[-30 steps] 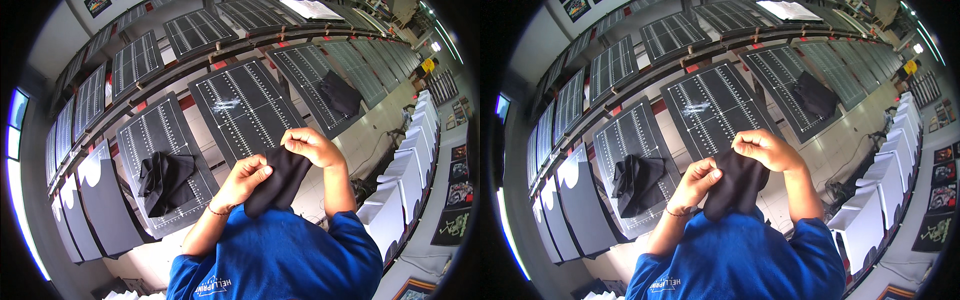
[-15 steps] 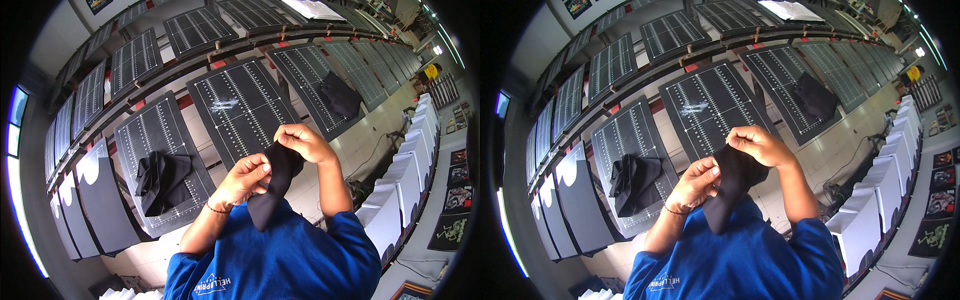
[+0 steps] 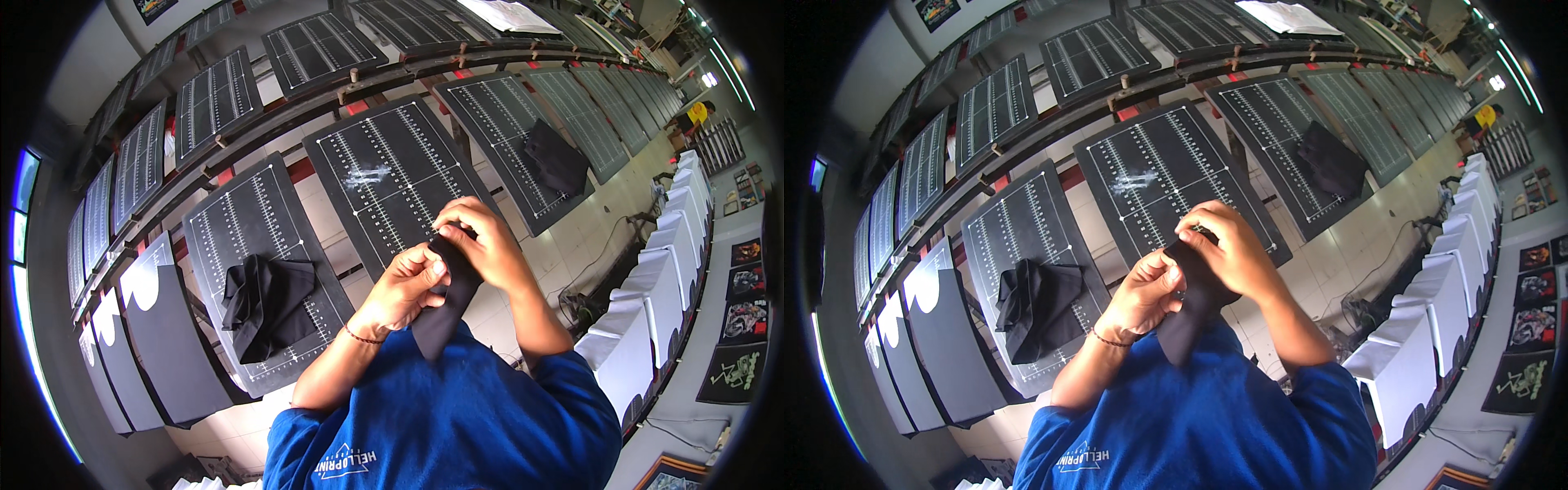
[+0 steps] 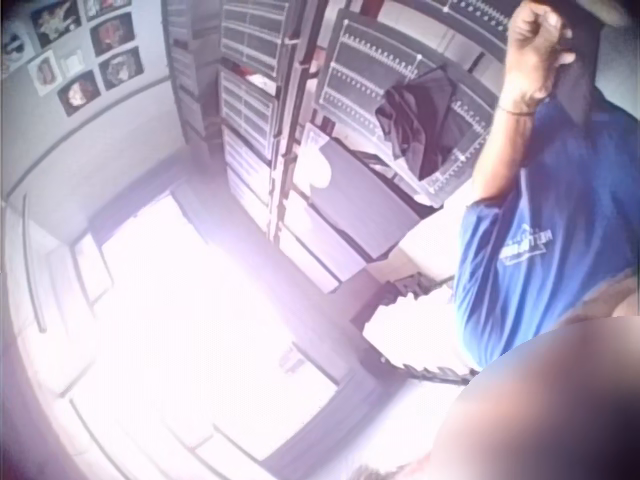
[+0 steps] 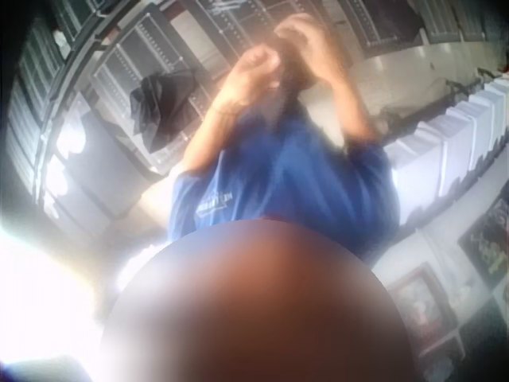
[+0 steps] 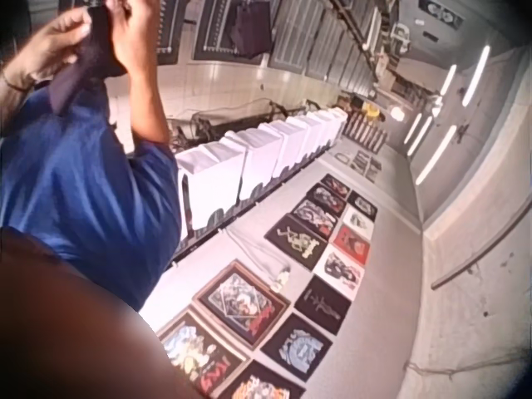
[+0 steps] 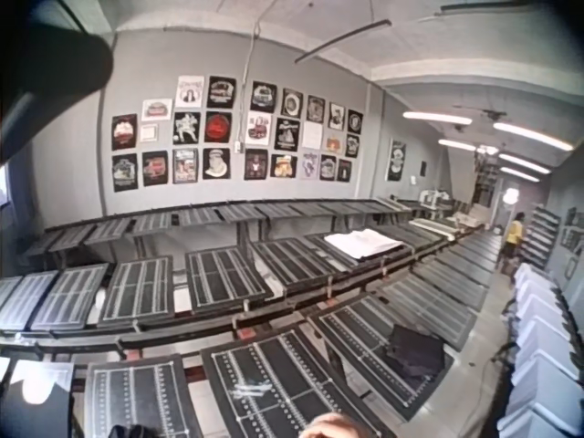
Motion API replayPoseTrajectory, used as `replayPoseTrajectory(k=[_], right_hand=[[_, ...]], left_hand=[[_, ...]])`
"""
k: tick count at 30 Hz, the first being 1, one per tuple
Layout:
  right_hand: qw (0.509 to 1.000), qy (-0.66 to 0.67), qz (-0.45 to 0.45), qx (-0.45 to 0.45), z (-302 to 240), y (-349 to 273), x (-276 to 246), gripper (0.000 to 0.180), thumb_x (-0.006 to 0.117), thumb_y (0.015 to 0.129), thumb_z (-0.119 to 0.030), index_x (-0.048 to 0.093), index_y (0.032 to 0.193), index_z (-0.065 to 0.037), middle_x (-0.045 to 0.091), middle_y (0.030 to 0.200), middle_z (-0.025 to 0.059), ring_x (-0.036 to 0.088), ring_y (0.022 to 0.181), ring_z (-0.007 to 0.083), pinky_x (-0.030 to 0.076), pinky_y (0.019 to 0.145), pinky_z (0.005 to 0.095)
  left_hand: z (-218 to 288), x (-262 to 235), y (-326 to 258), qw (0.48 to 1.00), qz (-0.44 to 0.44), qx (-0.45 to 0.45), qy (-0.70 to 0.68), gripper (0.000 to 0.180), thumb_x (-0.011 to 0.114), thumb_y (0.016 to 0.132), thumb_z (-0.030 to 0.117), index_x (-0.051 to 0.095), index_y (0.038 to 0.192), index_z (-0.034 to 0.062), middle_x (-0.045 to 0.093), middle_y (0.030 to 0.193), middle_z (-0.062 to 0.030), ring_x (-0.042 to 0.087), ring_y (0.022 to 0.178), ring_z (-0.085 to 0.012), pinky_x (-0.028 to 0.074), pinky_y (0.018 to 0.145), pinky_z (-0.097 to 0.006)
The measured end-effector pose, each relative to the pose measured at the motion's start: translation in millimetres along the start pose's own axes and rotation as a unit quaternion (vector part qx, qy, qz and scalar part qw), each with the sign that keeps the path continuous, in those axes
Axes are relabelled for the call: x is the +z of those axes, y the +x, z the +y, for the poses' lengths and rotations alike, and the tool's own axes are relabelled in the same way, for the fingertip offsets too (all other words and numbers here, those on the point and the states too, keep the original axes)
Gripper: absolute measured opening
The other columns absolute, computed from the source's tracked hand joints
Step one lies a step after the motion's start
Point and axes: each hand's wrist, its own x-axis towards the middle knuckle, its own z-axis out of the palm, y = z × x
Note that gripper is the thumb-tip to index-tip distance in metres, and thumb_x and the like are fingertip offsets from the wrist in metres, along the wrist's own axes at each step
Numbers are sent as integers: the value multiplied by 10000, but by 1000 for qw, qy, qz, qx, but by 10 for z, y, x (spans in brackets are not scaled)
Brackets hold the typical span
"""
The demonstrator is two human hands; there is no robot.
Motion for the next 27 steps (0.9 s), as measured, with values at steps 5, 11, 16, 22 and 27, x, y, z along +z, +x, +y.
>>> replayPoseTrajectory(k=[5,11,16,22,27], right_hand=[[973,15,173,154,173,-426,645,99,638,945,-82,584,957,-1,606,909,125,621,805,250,496,726,355],[975,41,140,168,78,-673,720,80,665,917,-39,618,950,16,647,840,99,667,739,157,525,656,299],[978,-28,70,195,23,-735,509,108,714,867,-35,643,902,38,685,764,97,689,681,149,541,609,289],[921,214,73,318,124,-868,352,59,632,899,-35,648,911,20,633,715,3,602,662,68,499,628,241],[820,483,57,301,96,-867,253,142,490,959,-104,577,1051,-41,583,890,-30,543,784,23,445,707,205]], left_hand=[[-531,-345,293,996,79,28,-17,84,568,1037,187,623,1017,127,629,908,34,601,813,-36,486,615,-188],[-781,-571,273,967,162,149,128,123,543,1034,154,600,949,86,586,820,66,501,703,-6,415,577,-187],[-738,-471,142,949,141,138,245,117,562,1010,103,599,934,21,516,773,85,412,695,-3,368,602,-196],[-653,-360,47,939,175,197,219,104,513,1008,65,588,946,29,562,853,49,470,729,-25,424,671,-206],[-369,-193,18,990,111,59,-64,107,473,1019,117,569,985,81,565,900,18,551,811,-86,481,768,-261]])
